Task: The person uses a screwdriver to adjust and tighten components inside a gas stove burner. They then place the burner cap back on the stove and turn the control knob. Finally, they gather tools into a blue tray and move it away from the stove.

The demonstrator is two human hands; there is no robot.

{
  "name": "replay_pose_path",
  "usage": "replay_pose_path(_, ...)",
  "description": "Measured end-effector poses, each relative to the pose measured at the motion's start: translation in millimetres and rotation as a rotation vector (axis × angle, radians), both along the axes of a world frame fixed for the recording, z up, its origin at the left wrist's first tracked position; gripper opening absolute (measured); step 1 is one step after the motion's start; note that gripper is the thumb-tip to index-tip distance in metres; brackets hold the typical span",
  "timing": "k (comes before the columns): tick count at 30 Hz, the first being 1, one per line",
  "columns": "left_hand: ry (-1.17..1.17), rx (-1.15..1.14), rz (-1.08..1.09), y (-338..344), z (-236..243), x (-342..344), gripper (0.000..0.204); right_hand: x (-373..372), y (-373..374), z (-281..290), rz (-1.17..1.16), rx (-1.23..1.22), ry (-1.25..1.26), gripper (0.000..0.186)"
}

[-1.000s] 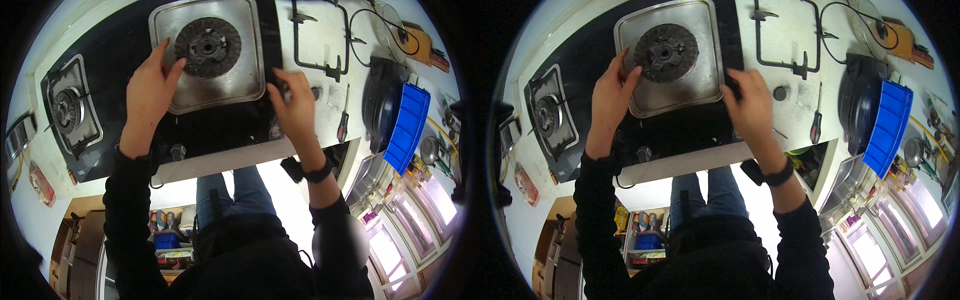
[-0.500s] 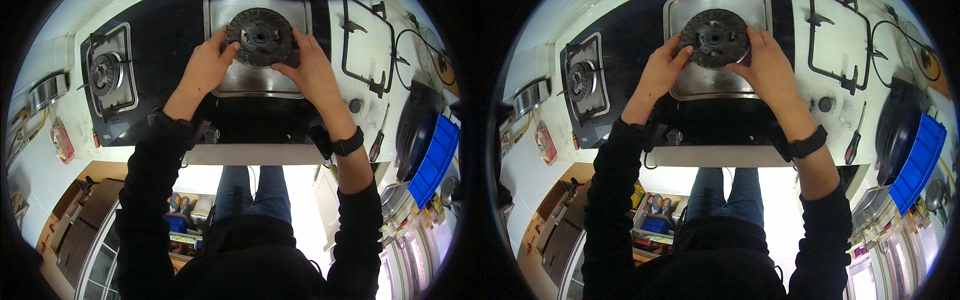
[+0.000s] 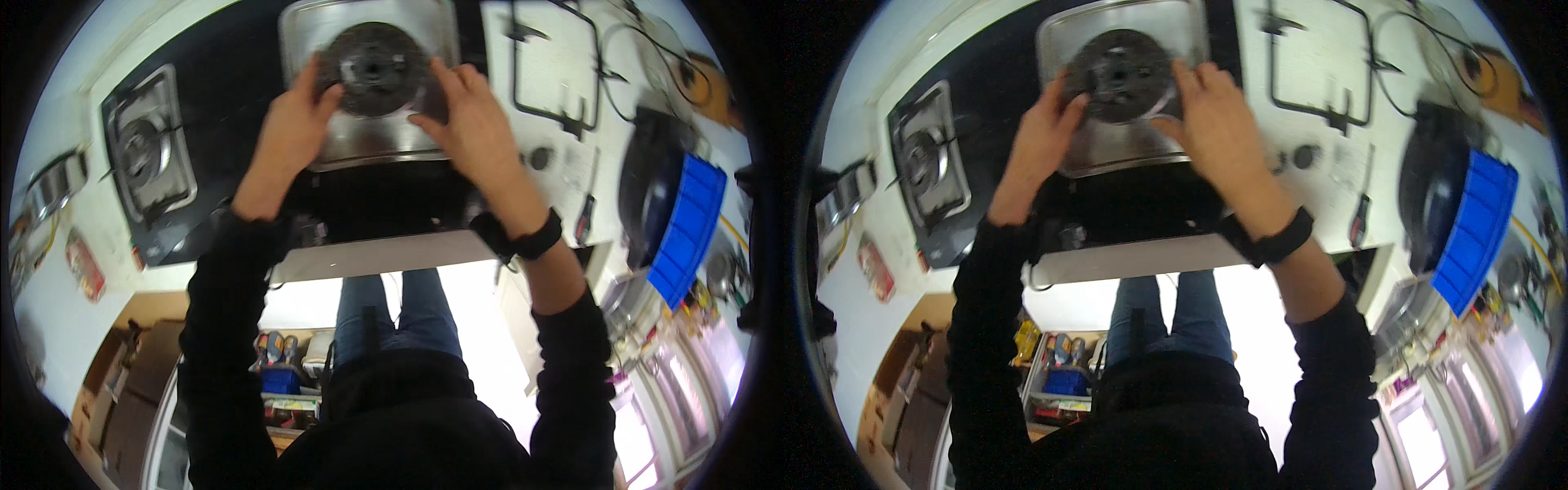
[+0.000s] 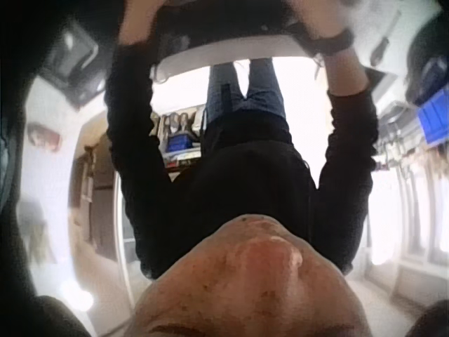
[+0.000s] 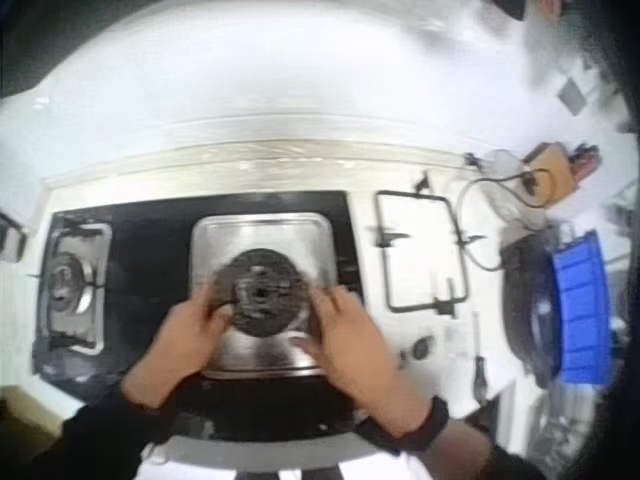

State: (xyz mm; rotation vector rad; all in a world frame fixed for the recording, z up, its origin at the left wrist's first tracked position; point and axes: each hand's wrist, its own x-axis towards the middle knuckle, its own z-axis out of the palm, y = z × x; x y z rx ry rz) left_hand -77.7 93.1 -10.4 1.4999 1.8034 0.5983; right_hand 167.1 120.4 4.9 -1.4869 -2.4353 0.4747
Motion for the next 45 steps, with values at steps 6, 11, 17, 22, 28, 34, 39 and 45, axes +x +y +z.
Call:
replay_pose_path(6,-0.192,0.026,0.114,-67,43,8,0.053,115,-60,20,-0.352,-0.137,0.027,0.042)
replay_pose_path(11,-0.26,-0.032,0.103,-122,53,29,0.047,163,-60,-6,-0.371,-0.084,-0.098,0.047)
replay_pose_path(17,-0.252,-0.066,0.072,-149,51,40,0.046,150,-51,-4,-0.35,-0.117,-0.092,0.039)
replay_pose_path(22,-0.291,-0.073,0.096,-171,59,44,0.045,82,-30,27,-0.218,-0.212,0.172,0.034)
replay_pose_path(28,-0.326,-0.089,0.059,-188,66,50,0.046,-28,24,26,0.072,-0.09,0.156,0.037)
replay_pose_path(34,-0.324,-0.041,0.109,-202,59,35,0.049,-67,44,7,0.163,0.056,0.062,0.039)
replay_pose_path(39,-0.327,-0.045,0.143,-209,52,19,0.046,-66,45,6,0.174,-0.007,0.022,0.038)
replay_pose_path(45,-0.343,-0.058,0.145,-205,52,8,0.048,-66,46,8,0.187,-0.031,-0.027,0.037)
